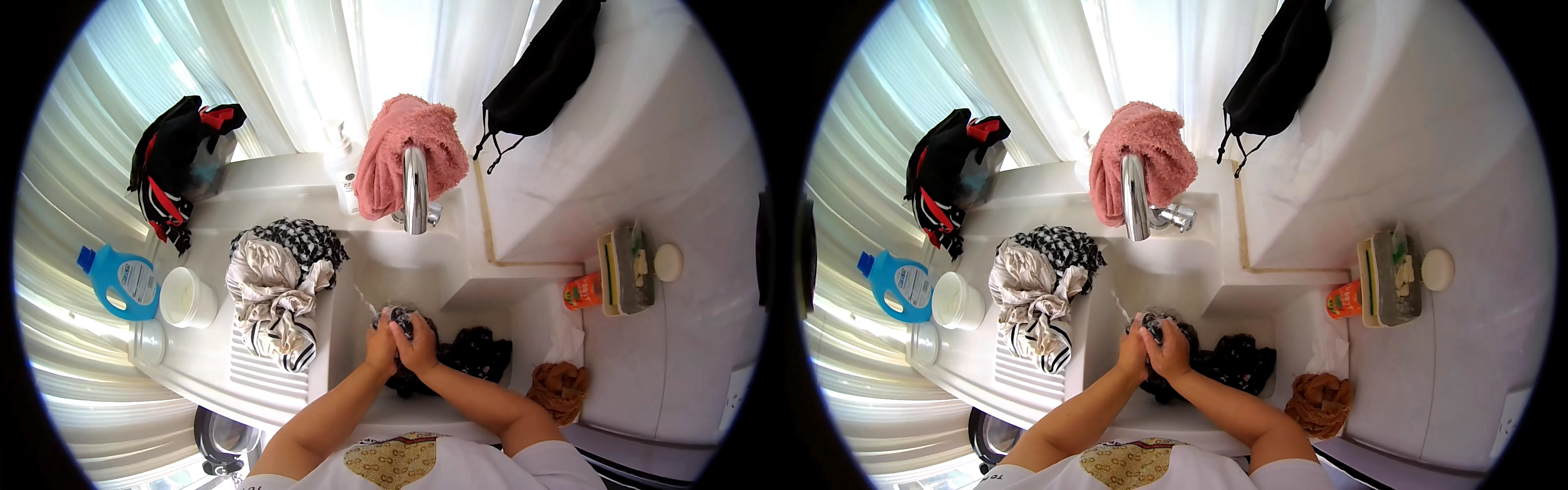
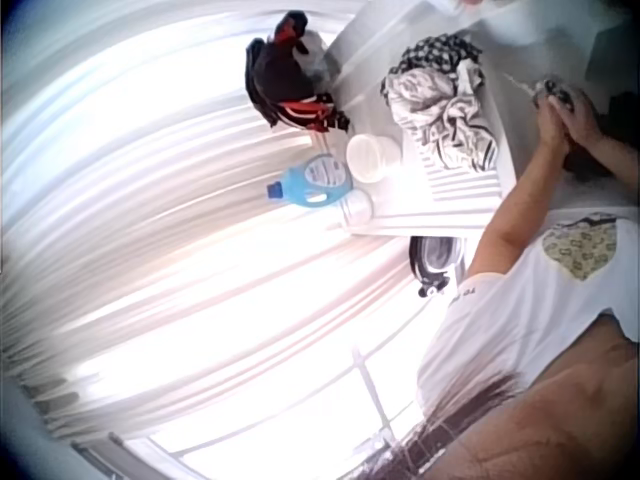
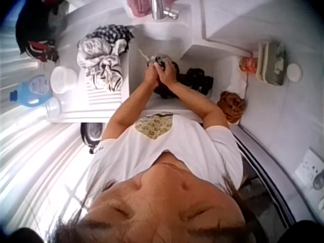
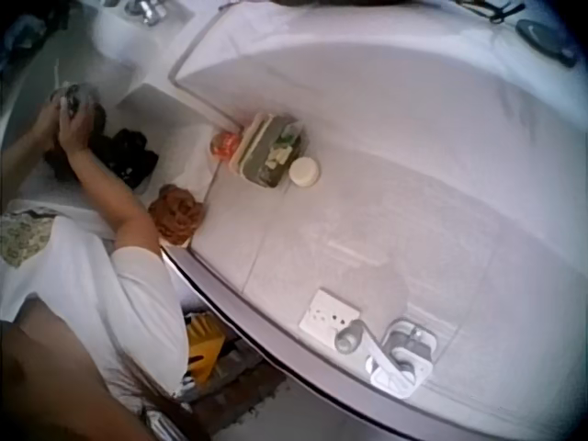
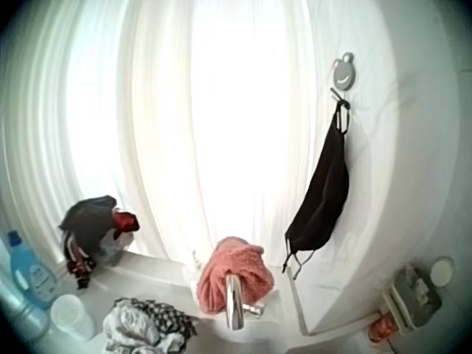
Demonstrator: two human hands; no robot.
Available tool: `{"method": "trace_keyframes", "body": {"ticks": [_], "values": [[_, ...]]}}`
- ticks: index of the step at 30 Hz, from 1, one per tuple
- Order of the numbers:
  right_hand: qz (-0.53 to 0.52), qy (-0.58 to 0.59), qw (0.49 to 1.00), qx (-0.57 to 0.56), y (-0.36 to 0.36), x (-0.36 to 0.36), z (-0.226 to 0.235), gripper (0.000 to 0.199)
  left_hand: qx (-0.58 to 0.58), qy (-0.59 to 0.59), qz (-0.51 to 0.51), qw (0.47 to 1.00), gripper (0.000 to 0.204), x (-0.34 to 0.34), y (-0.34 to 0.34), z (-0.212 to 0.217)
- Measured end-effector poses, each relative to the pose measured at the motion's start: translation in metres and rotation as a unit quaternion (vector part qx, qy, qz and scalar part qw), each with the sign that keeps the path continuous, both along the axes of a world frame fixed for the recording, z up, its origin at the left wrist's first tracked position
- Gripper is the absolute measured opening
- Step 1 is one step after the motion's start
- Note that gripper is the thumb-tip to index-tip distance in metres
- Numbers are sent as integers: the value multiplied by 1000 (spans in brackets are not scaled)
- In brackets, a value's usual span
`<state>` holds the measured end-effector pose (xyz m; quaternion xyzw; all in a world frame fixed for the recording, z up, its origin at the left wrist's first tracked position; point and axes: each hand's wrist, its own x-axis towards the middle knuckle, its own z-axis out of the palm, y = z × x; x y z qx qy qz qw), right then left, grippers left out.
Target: The person washes a black patterned garment in a sink by hand, rubbing the fabric together under running water and squeezing it.
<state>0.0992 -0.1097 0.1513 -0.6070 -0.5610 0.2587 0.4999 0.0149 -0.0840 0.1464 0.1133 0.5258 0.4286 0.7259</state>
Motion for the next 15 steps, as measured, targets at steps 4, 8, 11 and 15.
{"method": "trace_keyframes", "body": {"ticks": [4, 8, 11, 15], "values": [[20, 12, 999, 28, 14, 3, 9, 21, 16, 74, -9, 997, 37, 0, 5, 28], [96, 11, 994, -42, 43, 17, 4, 17, 62, 261, -70, 961, 30, -2, 26, 24], [129, -86, 984, -84, 67, 35, 9, 19, 269, 488, -144, 818, 23, -17, 53, -8], [142, -307, 940, -53, 68, 48, -33, 48, 357, 672, -309, 571, 43, -23, 55, -40]]}}
